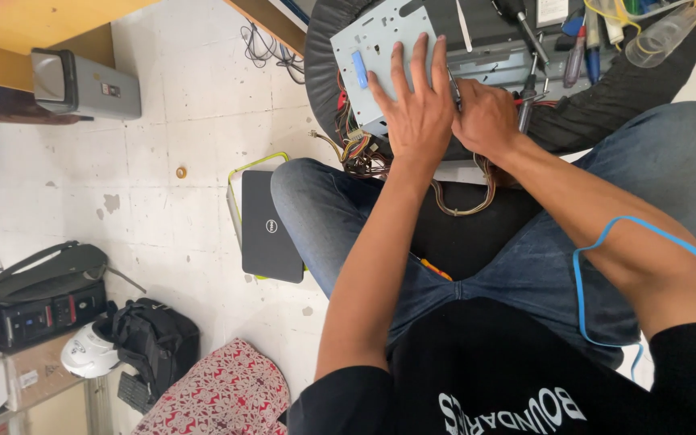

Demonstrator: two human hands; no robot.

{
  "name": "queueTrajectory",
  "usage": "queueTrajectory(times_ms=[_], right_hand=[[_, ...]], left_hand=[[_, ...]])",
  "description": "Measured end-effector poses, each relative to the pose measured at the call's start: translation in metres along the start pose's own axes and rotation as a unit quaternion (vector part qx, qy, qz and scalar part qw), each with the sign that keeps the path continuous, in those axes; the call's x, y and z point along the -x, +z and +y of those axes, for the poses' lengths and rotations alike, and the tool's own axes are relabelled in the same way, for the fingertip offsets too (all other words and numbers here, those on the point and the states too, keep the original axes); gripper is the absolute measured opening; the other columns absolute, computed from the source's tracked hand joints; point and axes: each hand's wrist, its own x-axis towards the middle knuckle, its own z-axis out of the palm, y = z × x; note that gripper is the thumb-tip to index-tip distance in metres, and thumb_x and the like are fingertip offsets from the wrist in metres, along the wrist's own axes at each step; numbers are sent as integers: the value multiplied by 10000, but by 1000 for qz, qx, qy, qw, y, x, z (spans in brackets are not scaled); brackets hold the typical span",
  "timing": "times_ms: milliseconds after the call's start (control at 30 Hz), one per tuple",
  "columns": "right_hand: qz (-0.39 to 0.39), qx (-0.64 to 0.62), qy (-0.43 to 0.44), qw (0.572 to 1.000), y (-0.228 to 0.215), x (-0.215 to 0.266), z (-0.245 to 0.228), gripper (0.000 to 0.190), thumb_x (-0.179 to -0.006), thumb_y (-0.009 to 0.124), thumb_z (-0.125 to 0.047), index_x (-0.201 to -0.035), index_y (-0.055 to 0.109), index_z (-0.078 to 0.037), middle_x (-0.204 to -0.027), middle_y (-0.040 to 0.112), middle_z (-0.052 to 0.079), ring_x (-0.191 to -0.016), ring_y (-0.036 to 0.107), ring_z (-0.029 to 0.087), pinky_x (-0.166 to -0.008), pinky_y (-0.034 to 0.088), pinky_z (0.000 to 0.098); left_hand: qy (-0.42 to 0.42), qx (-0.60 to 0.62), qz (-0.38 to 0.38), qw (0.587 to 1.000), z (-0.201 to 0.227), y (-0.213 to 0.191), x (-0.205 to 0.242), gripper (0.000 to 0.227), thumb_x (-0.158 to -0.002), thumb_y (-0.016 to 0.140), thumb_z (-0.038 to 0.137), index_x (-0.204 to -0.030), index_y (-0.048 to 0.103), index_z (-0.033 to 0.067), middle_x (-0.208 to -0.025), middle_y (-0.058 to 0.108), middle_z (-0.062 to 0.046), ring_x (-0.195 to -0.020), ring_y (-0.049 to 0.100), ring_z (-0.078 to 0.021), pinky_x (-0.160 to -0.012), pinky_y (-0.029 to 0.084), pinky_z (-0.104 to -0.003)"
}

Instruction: The person is sitting on the floor and working on a computer power supply unit. They use a screwdriver to remove screws from the casing, manipulate the internal components, and then reassemble the unit.

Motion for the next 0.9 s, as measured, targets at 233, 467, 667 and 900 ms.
queueTrajectory(times_ms=[233,467,667,900], right_hand=[[13,-22,12,1000,-4,-2,-3,159,-958,628,-189,-977,625,-32,-773,662,122,-594,639,368,-440,424,454],[7,-10,13,1000,-6,-5,-4,228,-1005,611,-258,-987,616,-31,-776,668,130,-613,643,402,-446,418,488],[-24,4,13,1000,-6,10,-17,285,-972,625,-309,-1084,646,-48,-878,713,147,-709,693,398,-510,489,509],[-107,17,32,994,-25,-6,-24,404,-989,627,-293,-1272,600,-5,-1071,705,138,-836,717,414,-521,522,576]], left_hand=[[-12,-20,38,999,8,4,4,424,-1032,590,222,-1452,526,212,-1489,603,13,-1406,609,-297,-1083,518,-670],[8,-33,50,998,4,7,7,422,-1023,580,249,-1444,556,233,-1488,589,10,-1373,624,-286,-1065,517,-673],[57,-57,-25,996,-14,10,23,706,-918,687,452,-1552,445,258,-1573,508,55,-1456,522,-237,-1136,435,-645],[102,-19,-15,994,-40,5,13,1025,-746,881,660,-1575,429,261,-1602,465,116,-1448,552,-131,-1170,429,-519]])
